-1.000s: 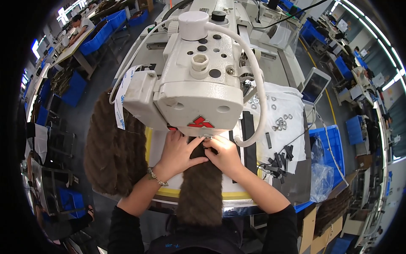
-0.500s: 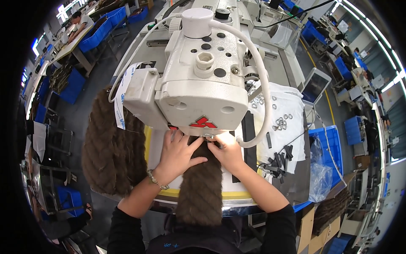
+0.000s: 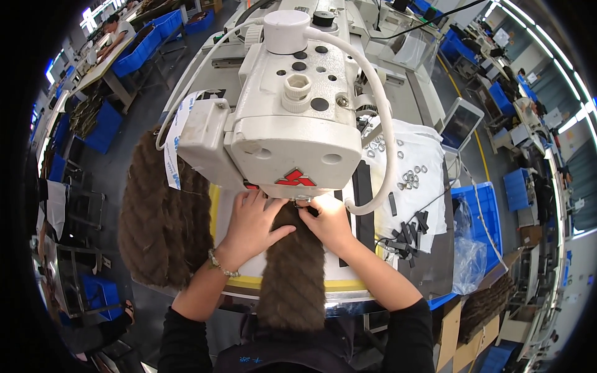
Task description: Attaching metal hardware and leather straps to pieces of faux fur using an industrial sewing machine.
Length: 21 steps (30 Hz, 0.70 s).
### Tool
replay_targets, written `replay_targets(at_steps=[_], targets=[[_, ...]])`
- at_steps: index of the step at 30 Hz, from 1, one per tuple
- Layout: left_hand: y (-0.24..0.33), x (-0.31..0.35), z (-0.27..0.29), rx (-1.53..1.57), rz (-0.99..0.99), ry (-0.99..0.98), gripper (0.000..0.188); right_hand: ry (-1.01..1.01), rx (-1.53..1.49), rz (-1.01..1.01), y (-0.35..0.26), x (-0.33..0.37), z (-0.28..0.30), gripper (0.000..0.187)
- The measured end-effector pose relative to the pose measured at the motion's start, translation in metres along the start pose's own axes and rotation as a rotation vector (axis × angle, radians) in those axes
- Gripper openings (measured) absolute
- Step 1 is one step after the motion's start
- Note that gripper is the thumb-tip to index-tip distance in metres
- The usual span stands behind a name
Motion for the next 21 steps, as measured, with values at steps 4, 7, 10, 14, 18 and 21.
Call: replay_targets(at_steps=[4,7,10,14,18,21], targets=[[-0.005,-0.003,-0.006,-0.006,-0.036,0.070,0.058,0.000,0.014,-0.030,-0.002,-0.001,0.000,0.014],[-0.009,-0.005,-0.010,0.063,-0.037,0.008,0.057,-0.001,0.002,-0.031,-0.003,-0.002,-0.002,0.013],[-0.012,-0.009,-0.013,0.110,-0.043,0.001,0.055,-0.014,0.016,-0.058,0.001,-0.002,-0.001,0.012],[-0.012,-0.013,-0.016,0.092,-0.071,0.036,0.054,-0.030,0.022,-0.084,0.005,0.000,0.001,0.013],[-0.013,-0.012,-0.016,0.065,-0.061,-0.042,0.053,-0.036,0.123,0.060,-0.005,-0.005,0.003,0.013],[-0.012,-0.012,-0.015,0.062,-0.049,-0.018,0.052,-0.097,0.016,-0.078,-0.002,-0.002,0.005,0.016]])
Point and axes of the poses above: each hand's wrist, its own x-axis away from the middle knuckle, its own z-axis out of the back of the hand, y = z × x, the point moved 2 cm from there along -x, towards the middle knuckle, and after that the axes turned 14 degrees about -x, right-handed, at the moved point
